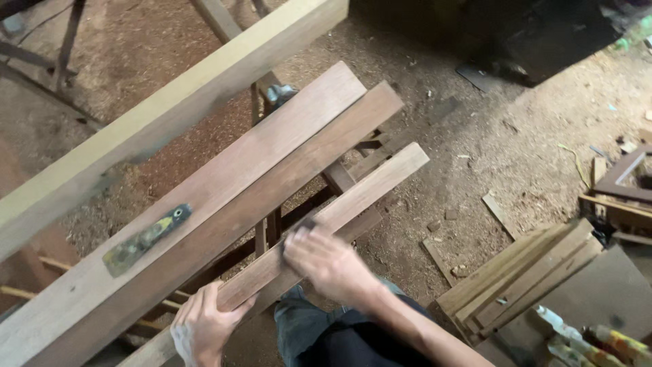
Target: The person sands long pieces of wood by hand using a piece of sandpaper, moving along the length and edges of the timber.
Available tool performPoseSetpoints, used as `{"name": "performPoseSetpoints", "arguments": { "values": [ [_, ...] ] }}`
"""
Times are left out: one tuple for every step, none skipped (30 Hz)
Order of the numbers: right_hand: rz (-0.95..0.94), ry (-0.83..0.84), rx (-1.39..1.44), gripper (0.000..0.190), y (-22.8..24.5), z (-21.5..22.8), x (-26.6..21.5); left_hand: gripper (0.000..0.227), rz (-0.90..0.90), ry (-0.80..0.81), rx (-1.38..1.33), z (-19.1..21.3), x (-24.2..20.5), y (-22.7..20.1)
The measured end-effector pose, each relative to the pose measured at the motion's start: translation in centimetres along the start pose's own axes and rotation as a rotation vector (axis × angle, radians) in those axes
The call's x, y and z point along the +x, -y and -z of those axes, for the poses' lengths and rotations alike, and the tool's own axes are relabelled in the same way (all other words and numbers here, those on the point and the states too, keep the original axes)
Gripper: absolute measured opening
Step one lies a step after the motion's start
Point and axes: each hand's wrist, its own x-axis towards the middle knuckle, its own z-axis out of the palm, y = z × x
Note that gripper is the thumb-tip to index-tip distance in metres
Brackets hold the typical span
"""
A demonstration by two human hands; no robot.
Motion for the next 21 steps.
{"name": "performPoseSetpoints", "arguments": {
  "values": [
    [-0.003, 0.031, -0.008, 0.039, -0.2, 0.6, -0.1, 0.062, 0.008, -0.006, 0.007, -0.1, 0.2, -0.3],
    [-0.006, 0.062, -0.016, 0.037, -1.2, 1.6, -0.4, 0.062, -0.006, -0.008, 0.011, -0.3, 0.5, -0.4],
    [0.000, 0.099, -0.015, 0.036, -3.1, 3.0, -1.0, 0.062, -0.009, -0.008, 0.021, -0.2, 0.4, -0.5],
    [-0.103, 0.229, -0.139, 0.049, -6.0, 4.6, -1.4, 0.062, -0.012, -0.007, 0.031, -0.2, 0.4, -0.5],
    [-0.199, 0.357, -0.262, 0.062, -8.9, 6.1, -1.8, 0.061, -0.018, -0.020, 0.019, -0.2, 0.3, -0.3],
    [-0.445, 0.330, -0.214, 0.044, -10.8, 7.5, -2.9, 0.061, -0.024, -0.033, 0.007, -0.1, 0.3, -0.2],
    [-0.691, 0.305, -0.161, 0.039, -12.0, 8.1, -3.3, 0.060, -0.032, -0.049, -0.004, -0.1, 0.3, 0.0],
    [-0.590, 0.137, -0.209, 0.037, -12.3, 7.6, -3.4, 0.060, -0.025, -0.039, 0.010, 0.0, 0.3, 0.1],
    [-0.488, -0.029, -0.259, 0.041, -11.6, 7.0, -3.6, 0.060, -0.024, -0.029, 0.017, -0.1, 0.3, -0.1],
    [-0.381, -0.193, -0.306, 0.048, -10.3, 6.0, -3.7, 0.060, -0.023, -0.019, 0.025, -0.2, 0.4, -0.2],
    [-0.305, -0.179, -0.328, 0.050, -8.4, 4.3, -3.1, 0.061, -0.016, -0.020, 0.019, -0.3, 0.4, -0.3],
    [-0.229, -0.166, -0.350, 0.052, -6.4, 2.6, -2.3, 0.061, -0.010, -0.022, 0.013, -0.4, 0.4, -0.3],
    [-0.120, 0.011, -0.249, 0.052, -3.7, 1.1, -1.9, 0.062, -0.006, -0.019, 0.012, -0.2, 0.3, -0.2],
    [-0.011, 0.187, -0.147, 0.051, -1.6, 0.2, -1.5, 0.062, -0.007, -0.019, 0.010, -0.1, 0.1, -0.1],
    [0.014, 0.199, -0.067, 0.048, -1.1, 0.1, -1.2, 0.062, -0.012, -0.018, 0.003, -0.1, 0.2, 0.0],
    [0.039, 0.210, 0.013, 0.046, -1.3, 0.5, -1.0, 0.062, -0.017, -0.017, -0.004, -0.2, 0.3, 0.0],
    [0.067, 0.227, 0.091, 0.044, -2.0, 1.5, -1.0, 0.062, -0.021, -0.015, 0.010, -0.3, 0.3, -0.1],
    [-0.007, 0.349, -0.047, 0.048, -3.9, 3.1, -1.3, 0.062, -0.025, -0.013, 0.024, -0.3, 0.3, -0.2],
    [-0.074, 0.470, -0.184, 0.054, -6.6, 4.7, -1.2, 0.062, -0.023, -0.014, 0.042, -0.3, 0.3, -0.2],
    [-0.399, 0.641, -0.150, 0.045, -9.1, 6.1, -1.3, 0.064, -0.016, 0.002, 0.027, -0.3, 0.3, -0.2],
    [-0.726, 0.802, -0.112, 0.037, -11.1, 7.5, -1.8, 0.066, -0.008, 0.017, 0.015, -0.2, 0.2, -0.1]
  ]
}}
